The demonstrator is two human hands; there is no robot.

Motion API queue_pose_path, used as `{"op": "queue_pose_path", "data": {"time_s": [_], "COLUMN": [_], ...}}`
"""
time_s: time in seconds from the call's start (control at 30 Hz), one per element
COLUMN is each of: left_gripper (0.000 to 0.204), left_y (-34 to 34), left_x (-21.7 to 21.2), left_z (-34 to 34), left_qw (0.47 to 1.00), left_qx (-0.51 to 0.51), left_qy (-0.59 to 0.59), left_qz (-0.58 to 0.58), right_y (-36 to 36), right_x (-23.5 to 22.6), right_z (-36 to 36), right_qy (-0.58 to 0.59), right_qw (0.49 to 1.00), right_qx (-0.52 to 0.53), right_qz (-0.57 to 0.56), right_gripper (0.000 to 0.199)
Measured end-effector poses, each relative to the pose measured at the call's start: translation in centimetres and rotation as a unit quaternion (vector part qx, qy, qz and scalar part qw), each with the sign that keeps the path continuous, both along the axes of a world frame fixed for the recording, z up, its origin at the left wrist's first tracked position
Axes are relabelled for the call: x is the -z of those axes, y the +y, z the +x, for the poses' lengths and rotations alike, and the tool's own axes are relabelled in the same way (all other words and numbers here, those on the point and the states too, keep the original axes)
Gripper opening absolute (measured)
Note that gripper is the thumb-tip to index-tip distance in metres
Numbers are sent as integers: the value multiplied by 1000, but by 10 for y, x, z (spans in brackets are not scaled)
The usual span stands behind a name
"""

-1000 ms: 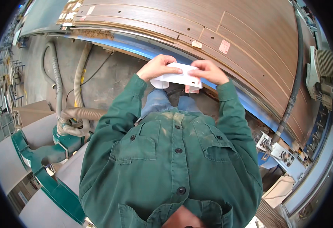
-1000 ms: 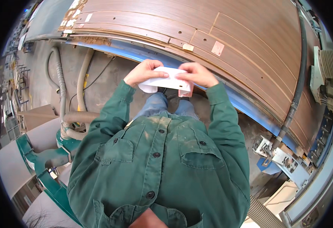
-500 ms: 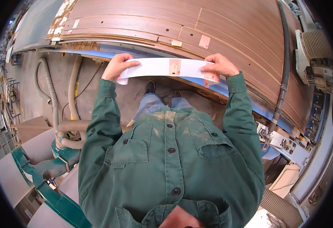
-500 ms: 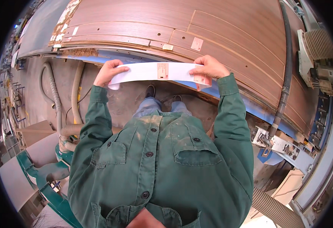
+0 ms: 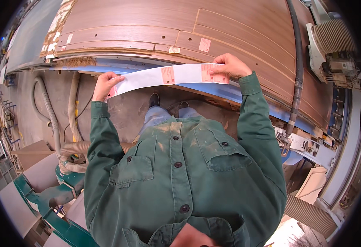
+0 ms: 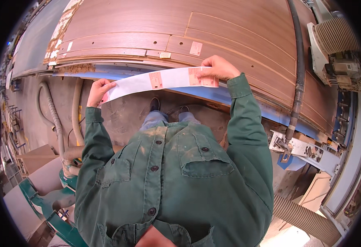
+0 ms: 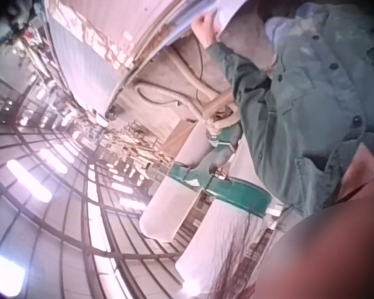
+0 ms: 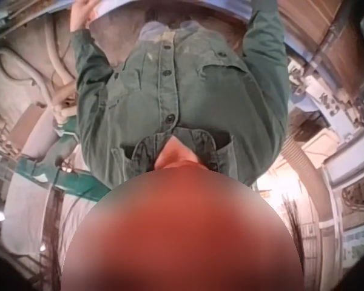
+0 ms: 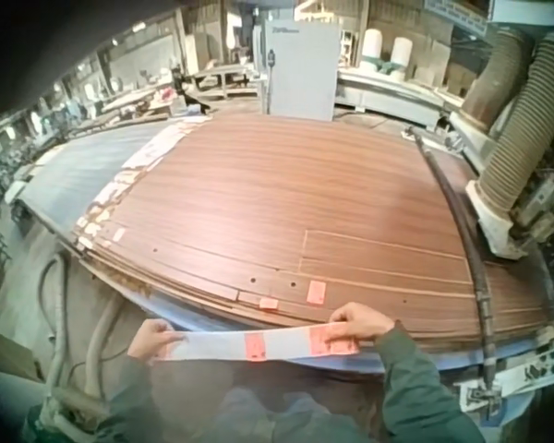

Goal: Apply adhesive labels to specific locations on wooden panels at a manufacturing station.

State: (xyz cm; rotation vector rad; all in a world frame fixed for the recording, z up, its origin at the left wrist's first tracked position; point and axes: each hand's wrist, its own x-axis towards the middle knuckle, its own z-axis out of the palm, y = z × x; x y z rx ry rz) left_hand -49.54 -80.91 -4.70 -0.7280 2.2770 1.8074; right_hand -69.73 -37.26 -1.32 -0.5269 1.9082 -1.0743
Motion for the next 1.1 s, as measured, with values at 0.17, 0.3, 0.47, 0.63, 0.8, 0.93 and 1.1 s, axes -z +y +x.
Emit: {"op": "queue_pose_path", "data": {"time_s": [0.17, 0.3, 0.47, 0.63, 0.8, 0.93, 1.1], "left_gripper": [25, 36, 43, 10, 14, 19, 20], "left_y": [-6, 18, 138, 194, 207, 213, 224], "left_x": [8, -7, -20, -36, -45, -53, -52], "left_z": [-4, -16, -58, -73, -81, -83, -78], "left_qw": [1000, 898, 945, 923, 904, 885, 860], "left_qx": [2, 176, 265, 332, 354, 327, 226], "left_qy": [-2, -8, 180, 82, 97, 42, 30], "left_qz": [-11, -404, 65, 176, 218, 329, 456], "right_y": [3, -8, -42, -26, 0, 9, 0], "right_x": [-14, -28, -37, -41, -26, -19, -18], "right_z": [1, 10, 35, 39, 42, 50, 52], "right_qy": [-57, -25, -41, 7, -82, -77, -116], "right_qw": [998, 999, 991, 993, 980, 970, 934], "right_qx": [21, -3, -116, -107, 6, 38, 29], "right_qz": [16, 22, -47, -58, -184, -226, -336], "right_gripper": [18, 18, 19, 16, 13, 16, 28]}}
